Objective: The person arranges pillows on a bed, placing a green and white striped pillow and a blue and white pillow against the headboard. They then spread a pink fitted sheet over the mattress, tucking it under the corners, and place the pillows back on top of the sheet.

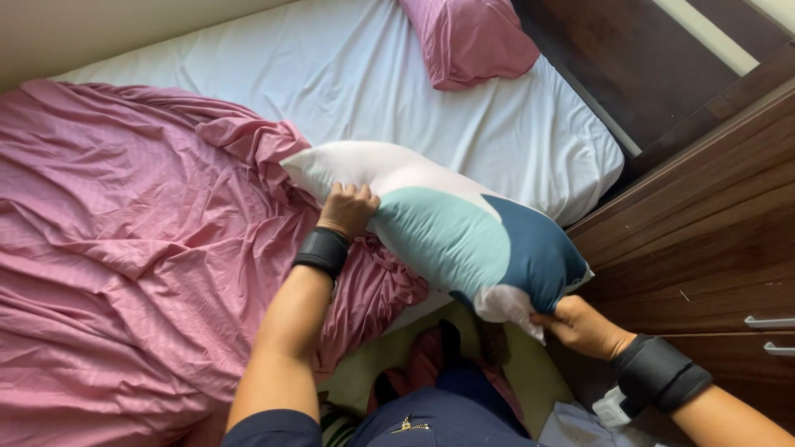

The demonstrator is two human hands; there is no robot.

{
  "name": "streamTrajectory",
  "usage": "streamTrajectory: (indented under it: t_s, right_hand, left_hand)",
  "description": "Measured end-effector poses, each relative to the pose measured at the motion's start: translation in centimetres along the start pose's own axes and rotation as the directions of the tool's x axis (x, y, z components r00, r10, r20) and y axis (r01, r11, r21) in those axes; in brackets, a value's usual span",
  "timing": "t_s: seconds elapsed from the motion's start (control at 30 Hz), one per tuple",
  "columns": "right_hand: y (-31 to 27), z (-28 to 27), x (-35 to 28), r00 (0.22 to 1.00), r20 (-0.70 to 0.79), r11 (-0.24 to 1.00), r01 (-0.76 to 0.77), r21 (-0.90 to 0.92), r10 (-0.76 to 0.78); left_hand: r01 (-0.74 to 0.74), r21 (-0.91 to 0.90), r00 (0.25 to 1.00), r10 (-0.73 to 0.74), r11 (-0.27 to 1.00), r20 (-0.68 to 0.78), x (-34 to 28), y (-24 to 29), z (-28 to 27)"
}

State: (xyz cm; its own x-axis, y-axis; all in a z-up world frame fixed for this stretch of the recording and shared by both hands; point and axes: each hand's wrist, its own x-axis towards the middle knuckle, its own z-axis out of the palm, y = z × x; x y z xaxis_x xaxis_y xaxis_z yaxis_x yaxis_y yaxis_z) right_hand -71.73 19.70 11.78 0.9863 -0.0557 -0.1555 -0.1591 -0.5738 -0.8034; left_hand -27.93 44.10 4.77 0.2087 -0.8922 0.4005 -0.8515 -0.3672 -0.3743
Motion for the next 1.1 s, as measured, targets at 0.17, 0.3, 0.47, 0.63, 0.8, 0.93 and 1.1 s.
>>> streamTrajectory:
  t_s: [0.17, 0.3, 0.47, 0.63, 0.8, 0.93, 1.1]
  right_hand:
    - [-0.5, -2.7, 4.1, 0.991, -0.124, 0.999, 0.042, -0.008, -0.043]
    - [-4.6, -1.7, 10.9, 0.971, -0.024, 0.971, 0.240, 0.006, -0.239]
    - [-10.0, 3.0, 19.7, 0.852, 0.270, 0.880, 0.473, -0.036, -0.447]
    - [-18.7, 11.7, 24.5, 0.619, 0.602, 0.810, 0.581, 0.083, -0.505]
    - [-21.8, 22.0, 26.0, 0.365, 0.823, 0.773, 0.621, 0.133, -0.434]
    - [-22.7, 29.5, 25.0, 0.243, 0.873, 0.815, 0.524, 0.248, -0.422]
    - [-20.6, 37.1, 23.3, 0.101, 0.985, 0.860, 0.505, 0.072, -0.142]
  left_hand:
    - [0.106, 0.017, 0.986, -0.103, 0.994, -0.128, -3.0, -5.8, -12.9]
    - [0.285, 0.095, 0.951, -0.269, 0.954, -0.152, -11.6, -8.3, -21.9]
    - [0.588, 0.210, 0.806, -0.588, 0.781, -0.072, -26.3, -6.9, -29.2]
    - [0.752, 0.407, 0.593, -0.802, 0.518, -0.074, -39.0, -1.2, -36.4]
    - [0.814, 0.523, 0.325, -0.944, 0.252, -0.050, -48.8, 5.9, -39.2]
    - [0.820, 0.547, 0.208, -0.978, 0.169, -0.009, -55.2, 10.8, -38.7]
    - [0.808, 0.585, -0.050, -0.984, 0.061, 0.171, -61.2, 16.8, -37.8]
